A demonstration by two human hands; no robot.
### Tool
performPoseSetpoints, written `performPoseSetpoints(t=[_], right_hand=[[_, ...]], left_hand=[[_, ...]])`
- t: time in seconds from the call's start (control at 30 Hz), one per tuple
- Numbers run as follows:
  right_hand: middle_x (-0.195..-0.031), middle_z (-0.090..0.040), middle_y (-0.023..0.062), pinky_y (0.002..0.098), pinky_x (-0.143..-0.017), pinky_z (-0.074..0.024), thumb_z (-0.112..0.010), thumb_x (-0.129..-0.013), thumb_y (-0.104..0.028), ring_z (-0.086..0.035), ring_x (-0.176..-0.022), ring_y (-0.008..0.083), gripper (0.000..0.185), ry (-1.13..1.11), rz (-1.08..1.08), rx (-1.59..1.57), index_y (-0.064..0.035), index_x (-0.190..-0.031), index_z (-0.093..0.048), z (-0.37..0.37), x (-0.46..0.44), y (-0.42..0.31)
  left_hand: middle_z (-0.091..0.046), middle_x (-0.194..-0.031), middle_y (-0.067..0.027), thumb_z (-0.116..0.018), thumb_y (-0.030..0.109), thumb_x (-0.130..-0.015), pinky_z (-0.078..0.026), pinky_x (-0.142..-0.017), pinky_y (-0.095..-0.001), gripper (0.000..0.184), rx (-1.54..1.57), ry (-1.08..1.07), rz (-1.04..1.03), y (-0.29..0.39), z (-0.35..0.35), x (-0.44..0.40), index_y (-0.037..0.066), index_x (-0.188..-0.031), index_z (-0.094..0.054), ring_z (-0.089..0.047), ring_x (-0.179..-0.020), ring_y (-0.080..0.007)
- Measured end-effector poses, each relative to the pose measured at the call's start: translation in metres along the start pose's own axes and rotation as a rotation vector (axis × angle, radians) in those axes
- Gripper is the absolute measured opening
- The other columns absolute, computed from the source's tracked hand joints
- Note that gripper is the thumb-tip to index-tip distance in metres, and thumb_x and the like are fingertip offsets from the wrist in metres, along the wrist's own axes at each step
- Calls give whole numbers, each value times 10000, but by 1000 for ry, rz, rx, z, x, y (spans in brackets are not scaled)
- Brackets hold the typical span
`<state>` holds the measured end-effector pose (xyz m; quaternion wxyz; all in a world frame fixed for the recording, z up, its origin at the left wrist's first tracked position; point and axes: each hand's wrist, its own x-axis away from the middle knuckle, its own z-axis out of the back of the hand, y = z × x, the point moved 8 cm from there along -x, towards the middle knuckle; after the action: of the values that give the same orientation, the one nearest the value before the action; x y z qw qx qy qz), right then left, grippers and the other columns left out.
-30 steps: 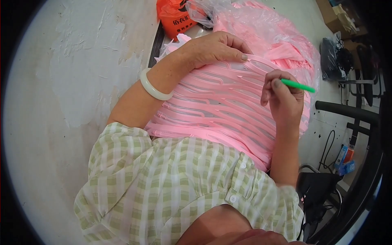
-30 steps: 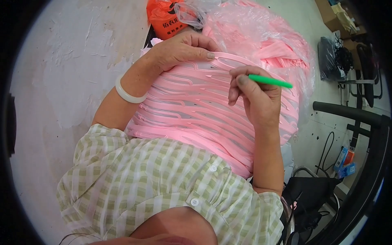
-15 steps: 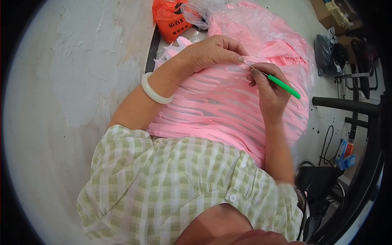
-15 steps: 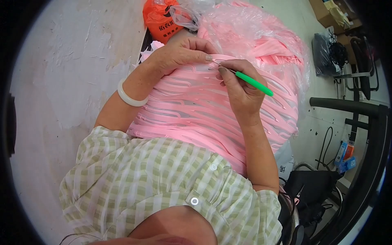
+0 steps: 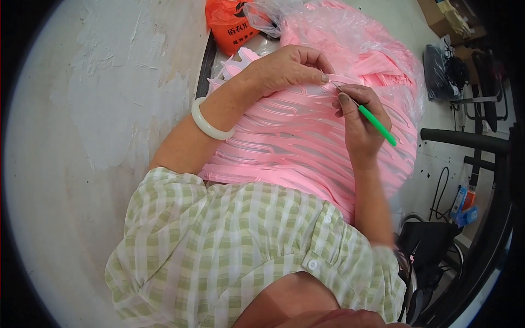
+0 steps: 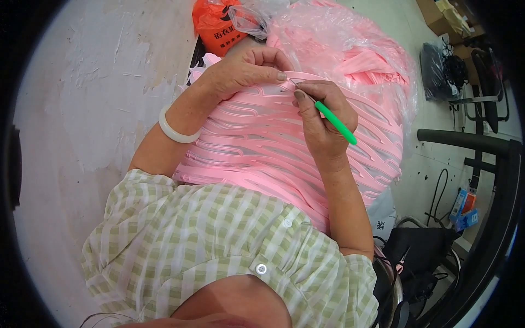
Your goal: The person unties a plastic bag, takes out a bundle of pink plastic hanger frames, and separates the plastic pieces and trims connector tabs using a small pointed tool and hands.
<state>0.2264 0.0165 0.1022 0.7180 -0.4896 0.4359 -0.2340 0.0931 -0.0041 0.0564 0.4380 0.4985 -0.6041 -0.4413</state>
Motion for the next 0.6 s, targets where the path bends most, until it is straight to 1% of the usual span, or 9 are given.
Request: performPoseSetpoints(t=[0.07, 0.1, 0.17, 0.33, 0.4, 0.47, 0.5, 0.57, 0.6], right_hand=[[-742, -596, 95, 232, -537, -443, -602, -750, 51, -571, -611, 133, 62, 5, 70, 125, 13, -795, -583, -2, 2, -5], [-742, -596, 95, 232, -537, -443, -602, -750, 51, -571, -611, 133, 62, 8, 67, 126, 13, -795, -583, -2, 2, -5], [-744, -597, 103, 263, -554, -448, -609, -732, 45, -577, -609, 184, 77, 10, 115, 251, 1, -786, -577, -3, 2, -10], [-747, -598, 112, 291, -550, -451, -607, -719, 40, -586, -628, 234, 84, 4, 98, 288, -10, -775, -570, -10, 0, -1], [-744, -597, 115, 301, -550, -454, -602, -714, 42, -589, -637, 246, 88, 16, 75, 270, -14, -772, -567, -12, -1, 1], [-733, -592, 121, 310, -549, -459, -592, -705, 46, -591, -638, 263, 91, 3, 169, 483, -16, -757, -553, -17, -1, -6], [-733, -592, 121, 310, -549, -459, -592, -705, 46, -591, -638, 263, 91, 3, 169, 485, -16, -757, -553, -17, -2, -6], [-723, -586, 124, 314, -552, -465, -584, -695, 52, -586, -627, 273, 94, 19, 309, 539, -14, -746, -539, -14, -2, -15], [-723, -586, 124, 314, -552, -465, -584, -695, 52, -586, -627, 273, 94, 16, 313, 536, -14, -746, -539, -11, -3, -16]], left_hand=[[-601, -831, -20, -614, 104, -786, -436, -725, -205, 152, -40, 12, -21, 1, 0, 0, 12, -906, -601, -544, -785, -73], [-597, -827, -12, -614, 107, -798, -436, -719, -199, 122, -79, 24, -42, 1, 1, 1, 25, -885, -594, -547, -790, -63], [-595, -824, -8, -610, 106, -803, -435, -713, -197, 113, -114, 28, -74, -1, 1, -1, 27, -881, -589, -544, -785, -60], [-590, -807, 2, -602, 90, -808, -432, -698, -193, 90, -269, 80, -149, 2, -1, 0, 22, -867, -586, -534, -765, -53], [-585, -782, 6, -595, 74, -809, -433, -684, -194, 69, -398, 149, -209, 8, -1, 3, 17, -846, -587, -527, -742, -50], [-581, -770, 8, -597, 71, -805, -431, -674, -193, 64, -380, 157, -221, 8, -2, 3, 17, -836, -588, -523, -730, -47], [-577, -759, 11, -599, 68, -802, -430, -664, -191, 58, -364, 168, -230, 8, -1, 3, 17, -827, -590, -520, -719, -45], [-574, -754, 13, -600, 69, -800, -427, -658, -190, 59, -388, 183, -244, 8, 1, 2, 16, -824, -590, -516, -712, -44], [-572, -750, 16, -601, 69, -798, -424, -651, -189, 60, -414, 198, -258, 10, 3, 3, 15, -822, -591, -512, -705, -42]])
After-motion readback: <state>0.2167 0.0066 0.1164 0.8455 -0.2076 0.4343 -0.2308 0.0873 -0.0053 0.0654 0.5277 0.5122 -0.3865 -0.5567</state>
